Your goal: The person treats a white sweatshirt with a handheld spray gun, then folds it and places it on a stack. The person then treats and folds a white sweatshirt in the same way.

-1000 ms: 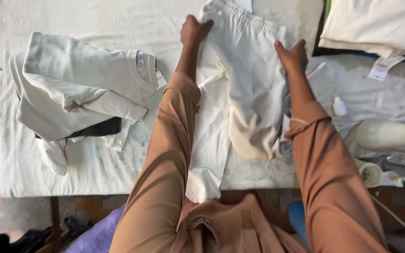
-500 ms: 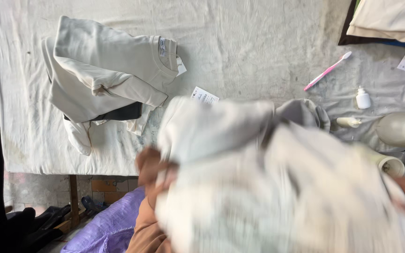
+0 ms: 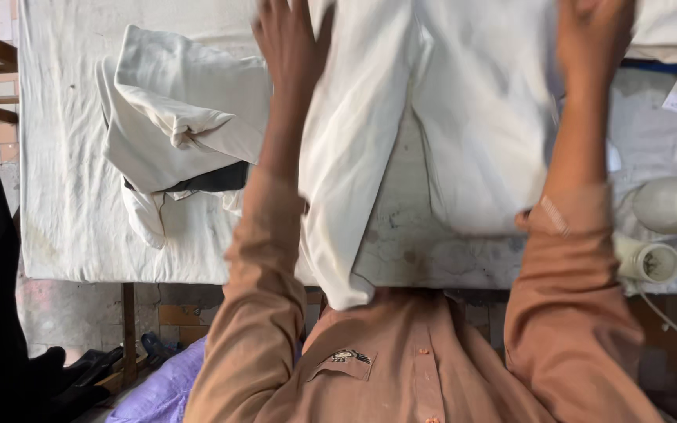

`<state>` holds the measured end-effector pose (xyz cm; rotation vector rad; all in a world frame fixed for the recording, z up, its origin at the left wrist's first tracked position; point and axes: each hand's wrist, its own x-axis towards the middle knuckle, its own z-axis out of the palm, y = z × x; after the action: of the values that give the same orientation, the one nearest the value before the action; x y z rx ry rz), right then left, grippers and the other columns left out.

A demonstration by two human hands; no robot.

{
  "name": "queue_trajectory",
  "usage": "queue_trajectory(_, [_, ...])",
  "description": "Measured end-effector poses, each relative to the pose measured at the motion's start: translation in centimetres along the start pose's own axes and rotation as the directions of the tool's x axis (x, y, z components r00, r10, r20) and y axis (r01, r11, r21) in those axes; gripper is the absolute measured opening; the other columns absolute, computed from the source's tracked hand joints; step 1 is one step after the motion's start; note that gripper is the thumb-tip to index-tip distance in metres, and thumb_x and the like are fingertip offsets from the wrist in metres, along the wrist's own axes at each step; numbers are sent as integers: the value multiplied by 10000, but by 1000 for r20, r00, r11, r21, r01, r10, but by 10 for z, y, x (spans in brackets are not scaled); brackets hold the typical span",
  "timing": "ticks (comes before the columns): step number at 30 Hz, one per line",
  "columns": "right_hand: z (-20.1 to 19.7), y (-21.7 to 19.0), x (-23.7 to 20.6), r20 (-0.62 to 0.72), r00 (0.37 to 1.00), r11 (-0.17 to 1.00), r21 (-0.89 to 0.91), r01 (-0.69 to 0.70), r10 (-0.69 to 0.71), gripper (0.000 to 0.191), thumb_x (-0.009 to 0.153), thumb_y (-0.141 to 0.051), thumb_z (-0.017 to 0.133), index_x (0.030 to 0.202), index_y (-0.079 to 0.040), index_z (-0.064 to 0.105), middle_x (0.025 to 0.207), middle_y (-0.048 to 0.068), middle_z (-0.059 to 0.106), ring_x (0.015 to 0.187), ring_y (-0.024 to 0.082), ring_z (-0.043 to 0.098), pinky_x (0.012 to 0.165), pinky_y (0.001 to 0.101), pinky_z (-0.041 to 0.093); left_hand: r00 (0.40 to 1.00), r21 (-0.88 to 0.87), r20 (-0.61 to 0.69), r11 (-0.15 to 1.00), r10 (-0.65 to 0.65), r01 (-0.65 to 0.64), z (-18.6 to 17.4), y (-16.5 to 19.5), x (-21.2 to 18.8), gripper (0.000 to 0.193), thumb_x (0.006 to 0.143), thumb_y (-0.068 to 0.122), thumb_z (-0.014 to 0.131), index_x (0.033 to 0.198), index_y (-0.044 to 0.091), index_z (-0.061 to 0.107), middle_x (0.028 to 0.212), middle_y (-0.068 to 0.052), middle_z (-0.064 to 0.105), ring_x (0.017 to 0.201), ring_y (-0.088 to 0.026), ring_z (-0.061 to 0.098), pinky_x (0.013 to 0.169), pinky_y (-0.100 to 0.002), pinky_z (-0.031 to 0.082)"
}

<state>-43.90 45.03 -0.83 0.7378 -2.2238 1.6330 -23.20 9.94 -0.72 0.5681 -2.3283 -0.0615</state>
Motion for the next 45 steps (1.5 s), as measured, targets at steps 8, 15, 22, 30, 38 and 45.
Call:
queue_trajectory(8, [-24, 9, -198, 59, 758, 505, -779, -372, 650, 1121, 767, -740, 775, 1524, -3, 401, 1457, 286, 509, 1308, 464, 520, 1041, 553, 460, 847, 20, 523, 995, -97, 101, -48, 32, -270, 839, 901, 552, 750, 1566, 181, 397, 1624, -181, 345, 1478, -448, 301, 1167, -665, 285])
queue_trajectory(15, [-54, 1, -197, 287, 597, 662, -325, -675, 750, 757, 823, -485, 828, 1364, 15, 652, 1264, 206, 721, 1163, 314, 682, 1022, 432, 520, 352, 145, 609, 536, -711, 832, -76, 18, -286, 962, 801, 414, 731, 1560, -15, 326, 1476, -291, 423, 1248, -438, 548, 1021, -486, 483])
queue_trajectory(22, [-115, -8, -278, 391, 537, 437, 318, -841, 748, 683, 926, -337, 750, 1455, 2, 481, 1356, 145, 616, 1205, 244, 628, 1008, 378, 521, 63, -289, 883, -432, -465, 854, -110, -52, -338, 658, 947, 409, 653, 1369, -85, 546, 1292, -233, 662, 1204, -299, 648, 1060, -435, 504])
queue_trajectory(30, [-161, -2, -391, 413, 262, 114, 349, -930, 872, 612, 961, -354, 743, 1417, 6, 553, 1294, 93, 628, 1195, 205, 576, 1002, 367, 438, -217, 204, 917, -72, -336, 976, -182, -55, -387, 703, 836, 329, 763, 1416, 7, 533, 1278, -203, 660, 1167, -297, 619, 964, -455, 462])
queue_trajectory(38, [-141, -14, -394, 341, 221, -43, 623, -781, 914, 539, 905, -167, 757, 1392, -36, 565, 1266, 42, 664, 1170, 173, 642, 1010, 329, 504, 251, -334, 921, -272, -298, 903, -153, -8, -368, 967, 808, 207, 790, 1552, 97, 182, 1499, -184, 431, 1292, -316, 566, 1032, -446, 536])
queue_trajectory(45, [-141, -26, -418, 315, 399, 130, 622, -772, 861, 475, 983, -60, 668, 1434, -47, 520, 1223, 79, 656, 1108, 174, 644, 943, 304, 527, 297, -103, 713, 324, -634, 940, -120, 71, -343, 957, 823, -28, 621, 1606, 185, 113, 1269, -178, 543, 790, -302, 592, 728, -395, 538])
